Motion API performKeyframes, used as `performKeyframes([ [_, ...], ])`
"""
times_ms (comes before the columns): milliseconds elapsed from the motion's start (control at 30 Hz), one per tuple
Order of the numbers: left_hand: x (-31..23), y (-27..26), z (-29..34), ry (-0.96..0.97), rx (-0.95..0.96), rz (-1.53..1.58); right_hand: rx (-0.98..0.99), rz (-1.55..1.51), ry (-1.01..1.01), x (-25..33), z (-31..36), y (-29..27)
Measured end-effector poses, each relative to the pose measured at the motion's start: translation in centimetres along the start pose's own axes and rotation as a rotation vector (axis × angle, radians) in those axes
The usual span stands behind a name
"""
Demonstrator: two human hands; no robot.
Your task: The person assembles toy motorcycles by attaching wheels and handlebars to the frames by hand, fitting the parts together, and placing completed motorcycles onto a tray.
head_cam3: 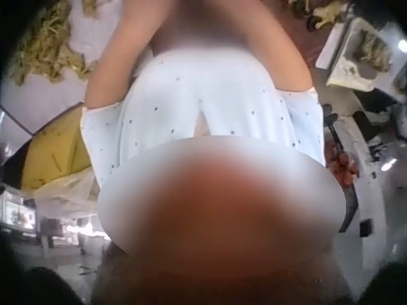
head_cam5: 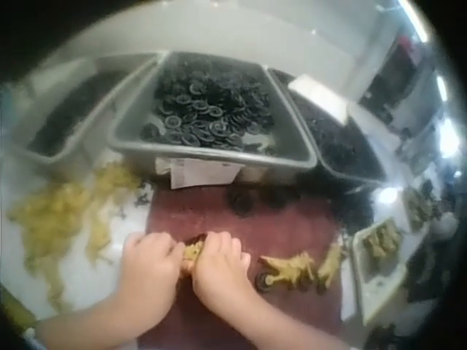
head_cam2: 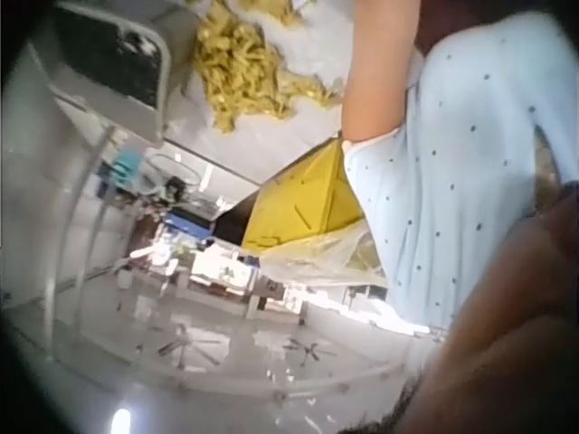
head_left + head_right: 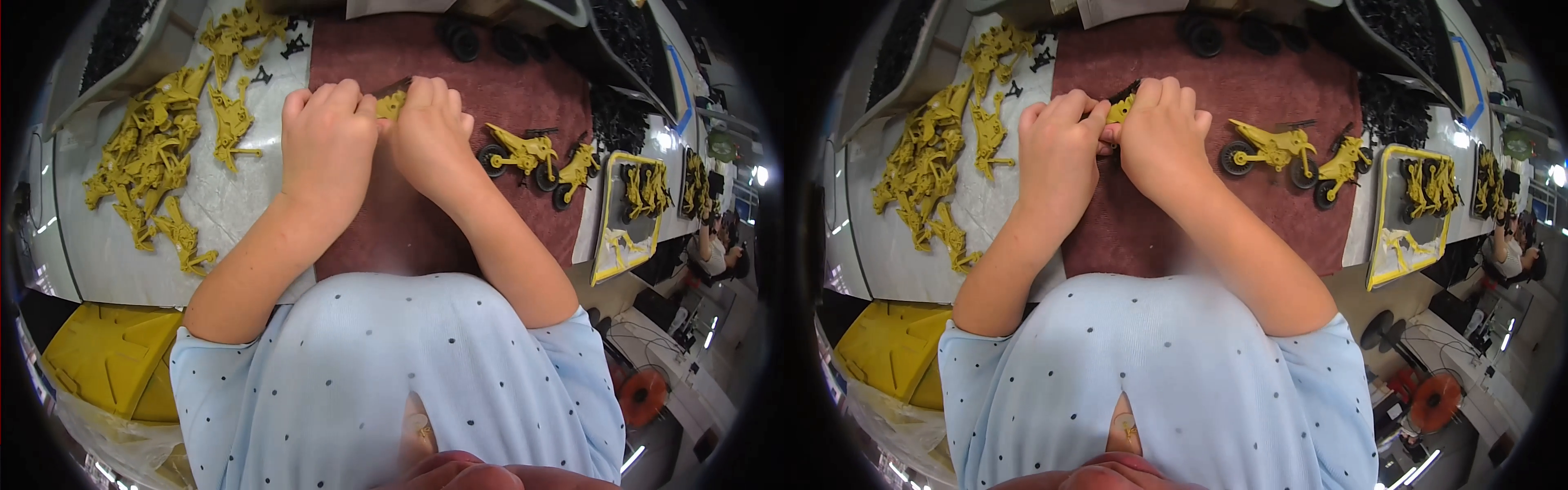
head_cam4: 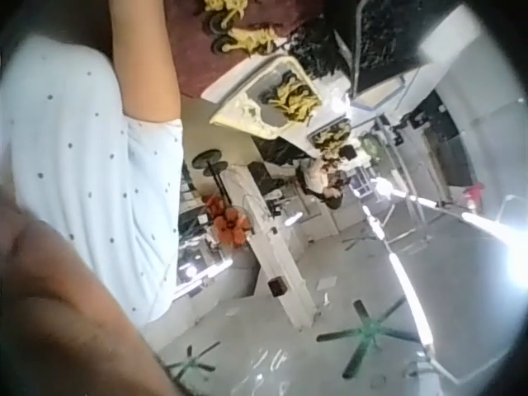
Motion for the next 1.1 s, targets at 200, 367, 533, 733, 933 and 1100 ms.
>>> performKeyframes([
  [200,0.8,-0.8,0.8,-0.089,0.133,0.134,-0.052,-0.653,0.170,-3.3,0.8,-0.8],
  [367,-1.5,-3.0,2.1,-0.427,-0.099,0.536,-0.021,-1.232,0.295,-2.2,4.3,-3.9],
  [533,-4.3,-3.4,3.8,-0.574,-0.172,0.748,-0.004,-1.311,0.287,-0.2,7.0,-5.6],
  [733,-5.7,-3.8,4.9,-0.668,-0.105,1.406,-0.322,-0.991,-0.147,0.4,7.2,-6.9],
  [933,-5.6,-3.2,5.5,-0.622,-0.126,1.384,-0.314,-1.029,-0.122,0.3,7.4,-6.7],
  [1100,-5.3,-3.3,5.7,-0.615,-0.089,1.232,-0.346,-1.016,-0.214,0.0,7.3,-6.9],
])
Point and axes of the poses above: each hand's wrist, its own z-axis away from the middle knuckle, its own y-axis out of the palm, x = y × z, the point moved 1 cm from there along -z, towards the middle knuckle, and after that the axes turned 9 degrees about -x, right-handed, at the moved point
